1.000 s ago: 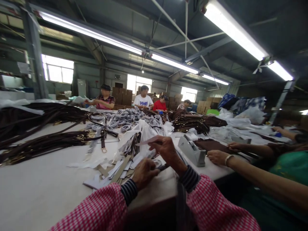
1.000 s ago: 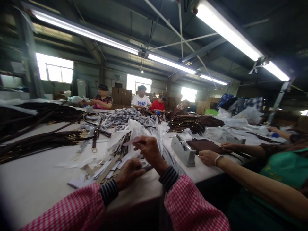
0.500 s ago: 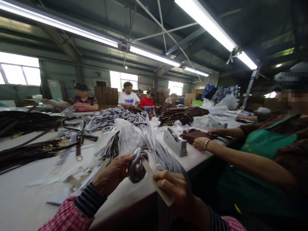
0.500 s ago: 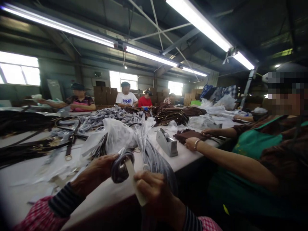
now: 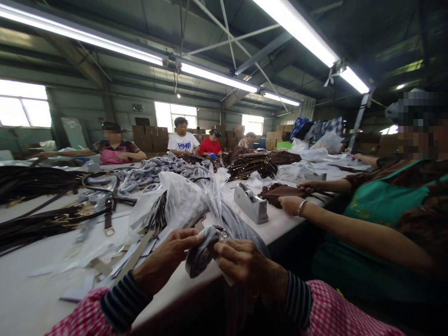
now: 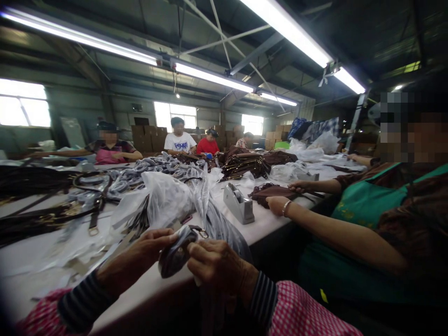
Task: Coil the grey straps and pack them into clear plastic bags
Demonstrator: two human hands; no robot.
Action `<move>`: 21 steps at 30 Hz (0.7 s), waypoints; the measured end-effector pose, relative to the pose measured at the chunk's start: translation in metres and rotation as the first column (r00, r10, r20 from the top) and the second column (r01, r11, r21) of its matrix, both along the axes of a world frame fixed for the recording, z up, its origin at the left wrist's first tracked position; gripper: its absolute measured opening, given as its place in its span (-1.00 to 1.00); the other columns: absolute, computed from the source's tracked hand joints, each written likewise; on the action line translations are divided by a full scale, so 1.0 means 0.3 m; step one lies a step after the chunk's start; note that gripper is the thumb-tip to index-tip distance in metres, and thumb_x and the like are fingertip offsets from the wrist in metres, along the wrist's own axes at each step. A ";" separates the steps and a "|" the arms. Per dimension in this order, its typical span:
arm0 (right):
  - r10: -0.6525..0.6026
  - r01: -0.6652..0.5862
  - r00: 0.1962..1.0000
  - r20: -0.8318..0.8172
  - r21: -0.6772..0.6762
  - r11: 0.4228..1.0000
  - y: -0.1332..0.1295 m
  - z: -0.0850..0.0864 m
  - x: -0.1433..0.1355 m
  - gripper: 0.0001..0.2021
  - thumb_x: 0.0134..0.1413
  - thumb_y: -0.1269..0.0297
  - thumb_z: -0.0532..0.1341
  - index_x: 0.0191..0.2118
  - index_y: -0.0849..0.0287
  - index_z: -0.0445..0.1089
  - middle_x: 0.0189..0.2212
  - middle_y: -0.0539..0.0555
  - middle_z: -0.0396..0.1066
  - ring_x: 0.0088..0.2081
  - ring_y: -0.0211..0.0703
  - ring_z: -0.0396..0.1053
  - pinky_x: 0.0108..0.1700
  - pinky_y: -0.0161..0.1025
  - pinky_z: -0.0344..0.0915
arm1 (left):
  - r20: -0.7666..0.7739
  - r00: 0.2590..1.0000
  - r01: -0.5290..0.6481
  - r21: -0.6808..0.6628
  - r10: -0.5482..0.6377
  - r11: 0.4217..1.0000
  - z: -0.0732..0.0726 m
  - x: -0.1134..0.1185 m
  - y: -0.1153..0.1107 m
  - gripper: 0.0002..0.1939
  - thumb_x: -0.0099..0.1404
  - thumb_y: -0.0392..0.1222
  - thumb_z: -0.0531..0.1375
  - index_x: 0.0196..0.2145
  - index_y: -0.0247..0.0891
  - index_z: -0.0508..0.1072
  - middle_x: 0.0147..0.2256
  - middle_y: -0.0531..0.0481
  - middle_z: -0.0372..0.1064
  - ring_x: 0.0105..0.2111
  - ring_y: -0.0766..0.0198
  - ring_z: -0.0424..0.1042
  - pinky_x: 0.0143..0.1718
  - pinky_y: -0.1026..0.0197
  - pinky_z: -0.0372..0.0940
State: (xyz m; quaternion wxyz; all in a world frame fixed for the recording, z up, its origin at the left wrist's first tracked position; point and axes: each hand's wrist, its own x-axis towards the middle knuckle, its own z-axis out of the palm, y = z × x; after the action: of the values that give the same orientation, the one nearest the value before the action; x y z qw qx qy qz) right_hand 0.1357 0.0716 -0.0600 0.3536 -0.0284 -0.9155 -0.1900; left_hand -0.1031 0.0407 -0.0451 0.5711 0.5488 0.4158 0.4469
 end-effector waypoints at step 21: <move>-0.075 0.136 0.991 0.114 -0.855 0.501 0.213 -0.054 -0.165 -0.88 0.00 0.56 0.36 -0.42 0.20 0.59 -0.44 -0.01 0.55 -0.34 -0.23 0.49 -0.22 -0.35 0.29 | -0.600 0.696 0.129 0.645 0.394 0.753 -0.209 -0.020 0.069 -0.80 0.34 -0.15 0.09 -0.35 -0.22 0.48 -0.22 -0.13 0.47 -0.18 0.06 0.43 -0.15 0.06 0.28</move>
State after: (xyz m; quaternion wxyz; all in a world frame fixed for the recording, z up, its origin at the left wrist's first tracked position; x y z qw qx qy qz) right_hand 0.0863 0.1354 -0.0762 0.2522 -0.2498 -0.8959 0.2672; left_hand -0.1092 0.0614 -0.1079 0.1068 0.8032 0.4632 0.3591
